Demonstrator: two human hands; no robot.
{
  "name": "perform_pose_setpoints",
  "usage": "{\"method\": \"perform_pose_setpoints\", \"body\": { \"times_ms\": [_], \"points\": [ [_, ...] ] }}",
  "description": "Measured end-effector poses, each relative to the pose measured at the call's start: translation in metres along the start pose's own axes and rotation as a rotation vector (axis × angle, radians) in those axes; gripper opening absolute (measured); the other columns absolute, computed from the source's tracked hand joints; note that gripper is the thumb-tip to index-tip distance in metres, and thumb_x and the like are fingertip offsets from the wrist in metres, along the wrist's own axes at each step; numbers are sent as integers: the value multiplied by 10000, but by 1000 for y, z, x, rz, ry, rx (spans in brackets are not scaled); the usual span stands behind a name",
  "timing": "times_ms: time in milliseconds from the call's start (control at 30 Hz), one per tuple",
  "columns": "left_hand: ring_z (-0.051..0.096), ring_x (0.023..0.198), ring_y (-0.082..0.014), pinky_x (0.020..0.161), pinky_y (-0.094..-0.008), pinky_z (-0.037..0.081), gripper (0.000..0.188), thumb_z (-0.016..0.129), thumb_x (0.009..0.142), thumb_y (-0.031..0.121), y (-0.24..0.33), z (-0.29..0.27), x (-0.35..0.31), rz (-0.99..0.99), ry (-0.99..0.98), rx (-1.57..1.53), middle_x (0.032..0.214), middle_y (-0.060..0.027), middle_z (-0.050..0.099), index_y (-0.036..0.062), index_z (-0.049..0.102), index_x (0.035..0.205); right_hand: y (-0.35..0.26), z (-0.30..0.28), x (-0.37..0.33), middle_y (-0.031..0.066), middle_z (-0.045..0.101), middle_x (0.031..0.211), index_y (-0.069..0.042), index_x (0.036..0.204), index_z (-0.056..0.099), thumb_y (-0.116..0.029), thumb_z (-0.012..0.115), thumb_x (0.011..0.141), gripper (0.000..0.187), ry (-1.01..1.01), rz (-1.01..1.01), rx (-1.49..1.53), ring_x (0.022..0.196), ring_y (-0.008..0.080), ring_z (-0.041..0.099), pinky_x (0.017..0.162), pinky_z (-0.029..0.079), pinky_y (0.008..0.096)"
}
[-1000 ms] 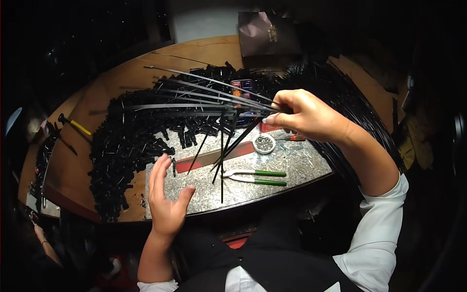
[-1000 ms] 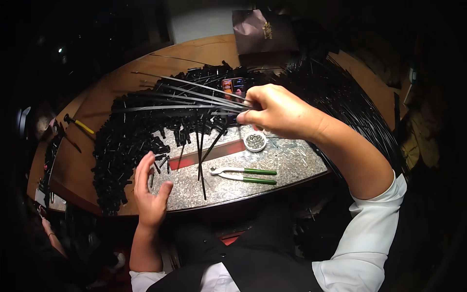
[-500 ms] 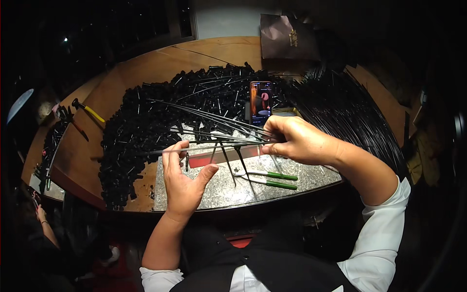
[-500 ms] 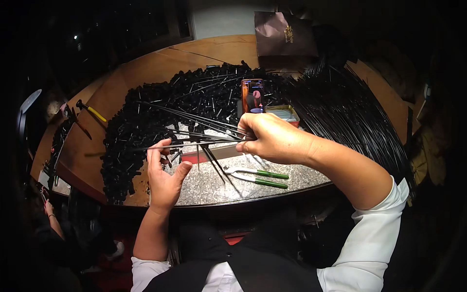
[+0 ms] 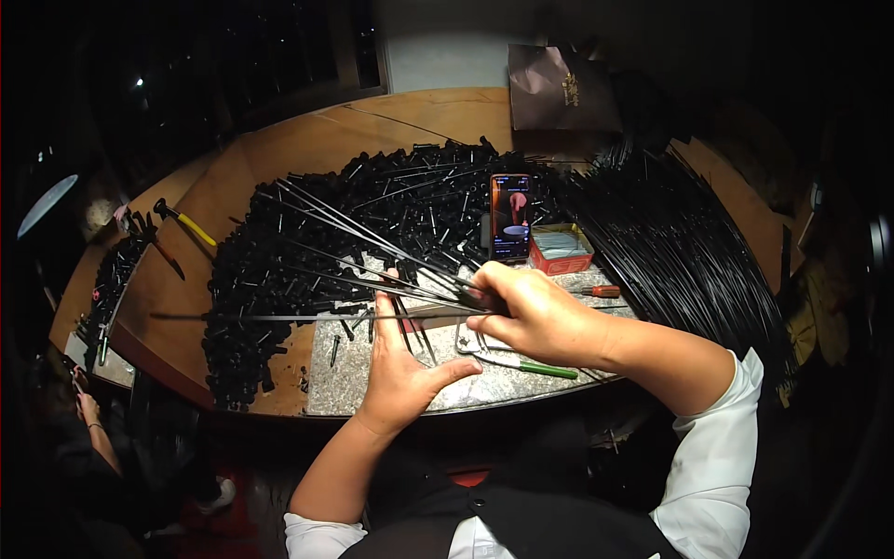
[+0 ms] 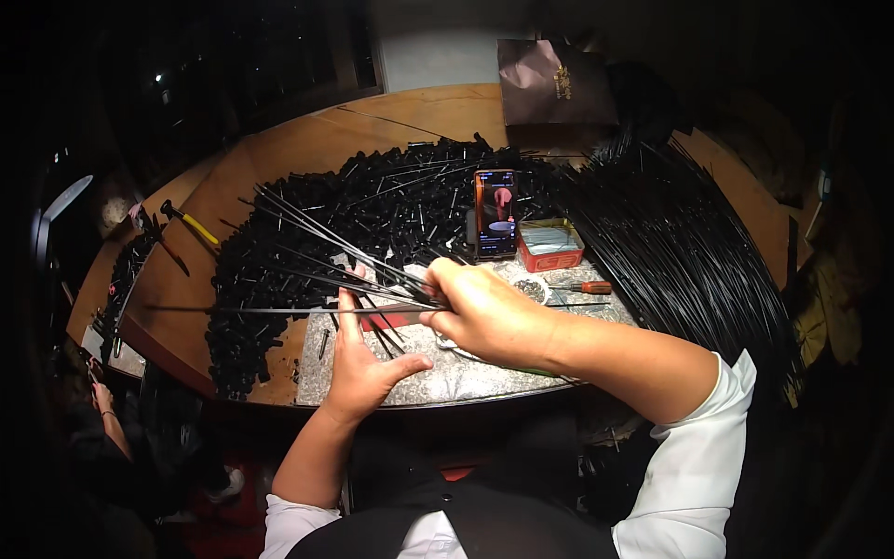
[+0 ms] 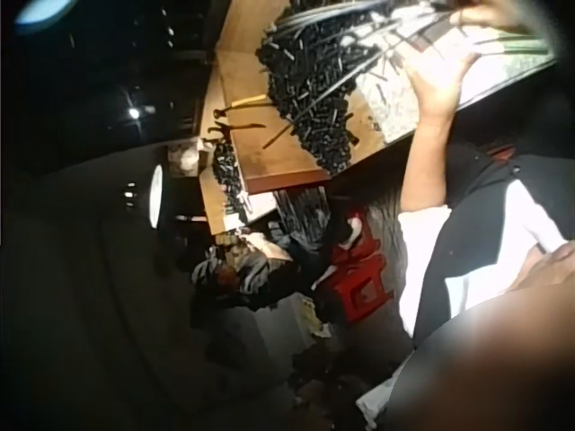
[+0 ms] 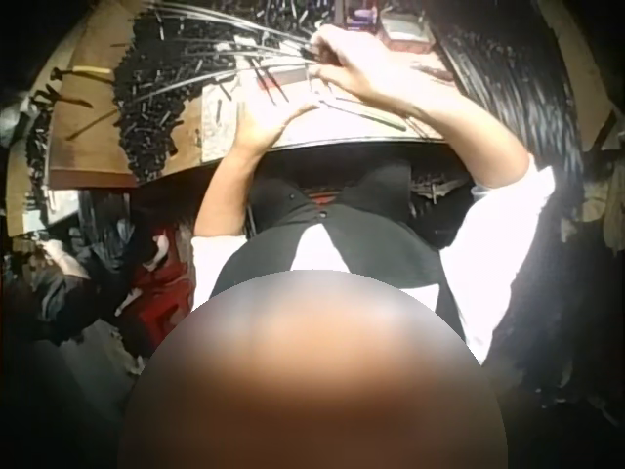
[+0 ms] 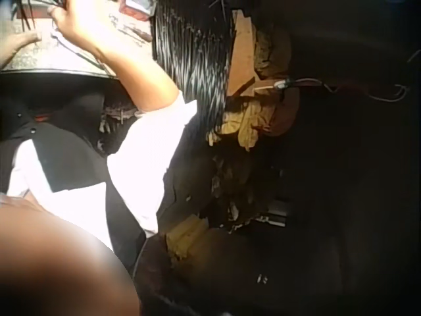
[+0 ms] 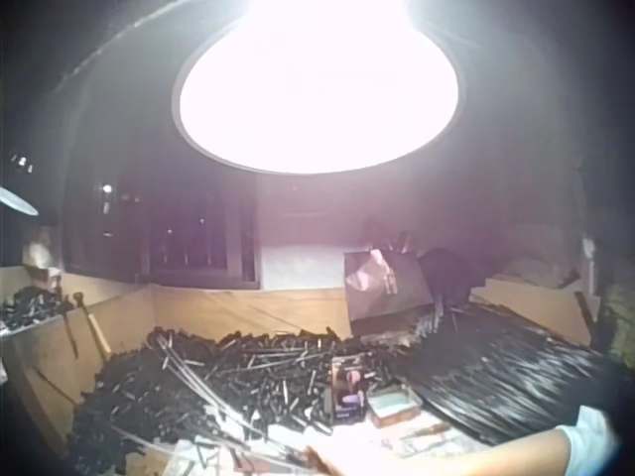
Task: Assembling wire bundles and attaching connectors at a mechanical workbench.
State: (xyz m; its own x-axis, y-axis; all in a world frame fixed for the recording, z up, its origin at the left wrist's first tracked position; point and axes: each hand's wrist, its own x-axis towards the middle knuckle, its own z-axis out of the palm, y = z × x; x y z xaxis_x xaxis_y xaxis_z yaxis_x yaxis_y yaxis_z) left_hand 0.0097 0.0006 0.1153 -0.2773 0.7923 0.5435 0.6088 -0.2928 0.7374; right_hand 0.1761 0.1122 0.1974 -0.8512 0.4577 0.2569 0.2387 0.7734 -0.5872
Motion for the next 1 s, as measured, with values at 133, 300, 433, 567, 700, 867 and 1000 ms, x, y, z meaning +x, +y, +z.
{"method": "perform_pose_setpoints", "body": {
  "times_ms": [133,300,433,567,700,867,1000],
  "points": [
    [595,1071,-234,996,-348,407,1022,790,696,41,12,6,7,-71,-3,-385,1202,-137,574,-11,84,1433,-8,13,6,162,610,860,26,1029,483,-114,683,828,316,24,-42,49,794,261,618,721,483,360],
    [488,1216,-231,1017,-353,388,917,742,738,17,15,-3,6,7,48,-546,1361,-149,443,-11,132,1421,-10,17,12,139,592,808,23,999,478,-99,656,850,261,2,-51,149,738,230,589,675,469,354],
    [356,1328,-267,1137,-406,215,818,640,807,58,-9,-13,4,84,176,-984,1431,-181,346,-20,145,1454,-5,14,10,125,584,760,13,962,486,-96,628,872,200,33,-26,117,708,208,577,643,454,356],
    [542,1143,-219,960,-351,463,354,459,977,98,-13,-44,8,-39,329,-1110,1212,-167,558,6,402,1314,-8,14,8,120,583,741,8,958,479,-90,608,887,177,58,-46,99,678,196,573,614,449,346],
    [658,802,-172,728,-278,540,136,568,945,145,-22,-49,11,-112,560,-987,915,-95,672,29,589,1014,-8,18,6,108,580,705,2,975,458,-86,579,909,163,64,-99,146,621,191,565,569,438,339],
    [602,598,-127,611,-241,509,149,607,925,171,-33,-50,3,-215,620,-828,678,-54,630,49,584,842,-9,18,7,118,591,703,-5,983,447,-89,574,916,166,94,-96,92,610,202,579,564,440,342],
    [470,531,-57,525,-173,409,168,624,921,188,-37,-51,-12,-277,527,-497,635,10,524,57,562,838,-8,19,6,126,590,702,-4,982,445,-87,579,911,173,102,-103,117,607,221,581,567,444,344]
  ]
}}
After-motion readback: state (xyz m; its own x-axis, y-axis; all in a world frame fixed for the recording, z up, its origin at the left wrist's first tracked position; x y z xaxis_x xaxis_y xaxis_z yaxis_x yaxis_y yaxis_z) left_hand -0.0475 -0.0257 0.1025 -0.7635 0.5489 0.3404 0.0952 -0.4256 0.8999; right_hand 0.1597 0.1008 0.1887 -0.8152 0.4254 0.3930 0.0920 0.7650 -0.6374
